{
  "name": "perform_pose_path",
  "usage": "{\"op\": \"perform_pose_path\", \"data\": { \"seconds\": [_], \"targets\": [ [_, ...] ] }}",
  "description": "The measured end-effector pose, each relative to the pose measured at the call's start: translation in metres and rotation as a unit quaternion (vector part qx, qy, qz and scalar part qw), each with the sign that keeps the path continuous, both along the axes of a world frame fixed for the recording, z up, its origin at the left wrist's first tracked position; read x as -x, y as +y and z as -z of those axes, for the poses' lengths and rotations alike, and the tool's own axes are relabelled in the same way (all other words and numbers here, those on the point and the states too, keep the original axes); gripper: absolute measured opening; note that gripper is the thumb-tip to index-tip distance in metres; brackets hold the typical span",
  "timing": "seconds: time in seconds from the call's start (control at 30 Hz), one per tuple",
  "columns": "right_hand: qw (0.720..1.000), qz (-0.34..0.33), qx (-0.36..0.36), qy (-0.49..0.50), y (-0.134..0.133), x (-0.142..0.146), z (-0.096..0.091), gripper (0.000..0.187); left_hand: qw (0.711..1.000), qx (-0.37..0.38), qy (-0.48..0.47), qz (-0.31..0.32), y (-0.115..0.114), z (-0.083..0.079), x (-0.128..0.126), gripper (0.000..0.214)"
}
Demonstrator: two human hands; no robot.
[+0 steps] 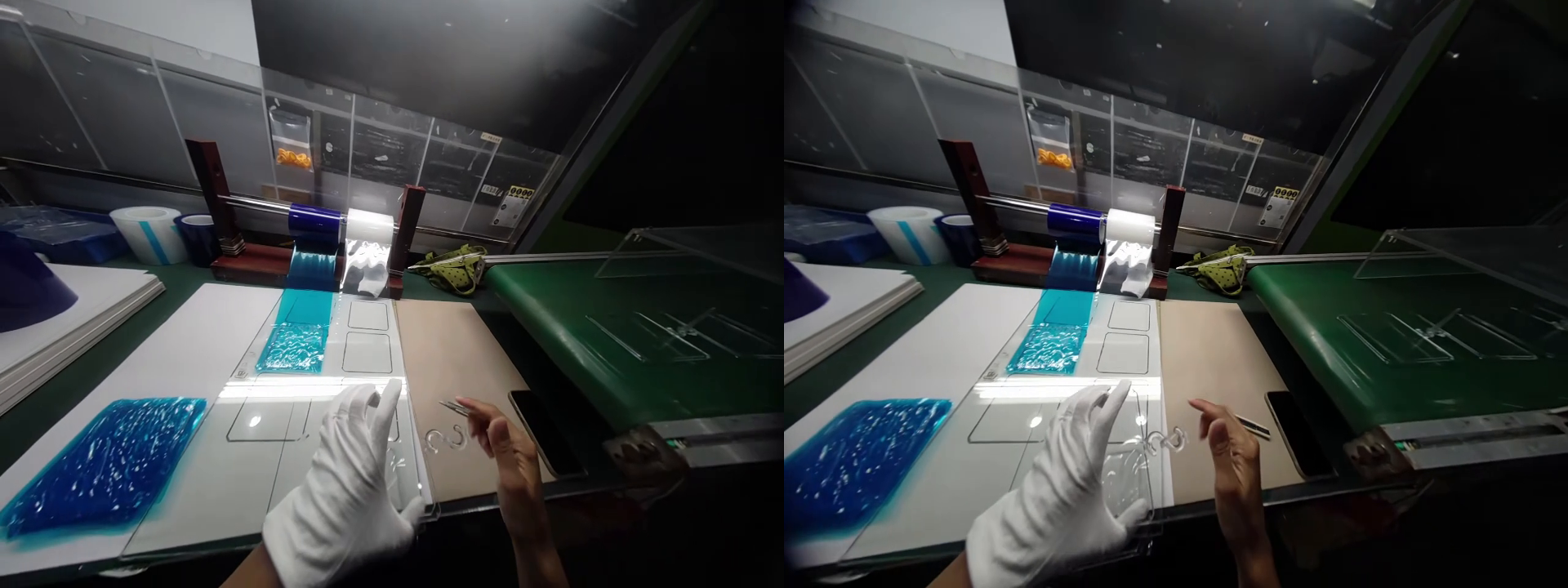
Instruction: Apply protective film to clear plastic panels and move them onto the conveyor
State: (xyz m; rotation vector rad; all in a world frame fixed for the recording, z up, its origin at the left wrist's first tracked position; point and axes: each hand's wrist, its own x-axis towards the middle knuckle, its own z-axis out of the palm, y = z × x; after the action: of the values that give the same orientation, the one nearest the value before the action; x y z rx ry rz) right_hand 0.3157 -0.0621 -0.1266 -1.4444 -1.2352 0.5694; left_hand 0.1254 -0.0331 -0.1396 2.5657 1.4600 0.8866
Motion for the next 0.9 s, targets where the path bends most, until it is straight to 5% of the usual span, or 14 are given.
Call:
{"op": "perform_pose_path", "data": {
  "seconds": [0.17,0.27,0.4,0.5,0.6,0.7,0.8,0.9],
  "targets": [
    [0.991,-0.11,0.08,-0.017,0.004,0.021,0.002,0.045,0.999,-0.001,0.048,-0.025,-0.002,-0.007,0.01,0.102],
    [0.983,-0.107,0.045,-0.139,0.006,0.032,0.003,0.037,0.995,0.011,0.098,-0.022,-0.002,-0.016,0.011,0.098],
    [0.911,-0.072,-0.041,-0.404,0.002,0.041,0.0,0.031,0.961,0.022,0.273,-0.046,-0.006,-0.027,0.004,0.082],
    [0.88,-0.064,-0.053,-0.467,-0.005,0.044,-0.003,0.032,0.931,-0.012,0.358,-0.074,-0.01,-0.029,-0.003,0.062],
    [0.937,-0.054,-0.013,-0.346,-0.009,0.039,-0.003,0.03,0.952,-0.033,0.294,-0.075,-0.013,-0.027,-0.004,0.067],
    [0.992,-0.085,0.082,-0.038,-0.006,0.031,0.002,0.035,0.994,-0.001,0.101,-0.035,-0.015,-0.014,0.0,0.096],
    [0.954,-0.157,0.155,0.201,0.001,0.027,0.006,0.042,0.995,0.025,-0.083,0.042,-0.014,0.005,0.001,0.11],
    [0.957,-0.158,0.164,0.182,0.003,0.028,0.002,0.044,0.992,0.017,-0.116,0.044,-0.014,0.011,-0.004,0.108]
  ]
}}
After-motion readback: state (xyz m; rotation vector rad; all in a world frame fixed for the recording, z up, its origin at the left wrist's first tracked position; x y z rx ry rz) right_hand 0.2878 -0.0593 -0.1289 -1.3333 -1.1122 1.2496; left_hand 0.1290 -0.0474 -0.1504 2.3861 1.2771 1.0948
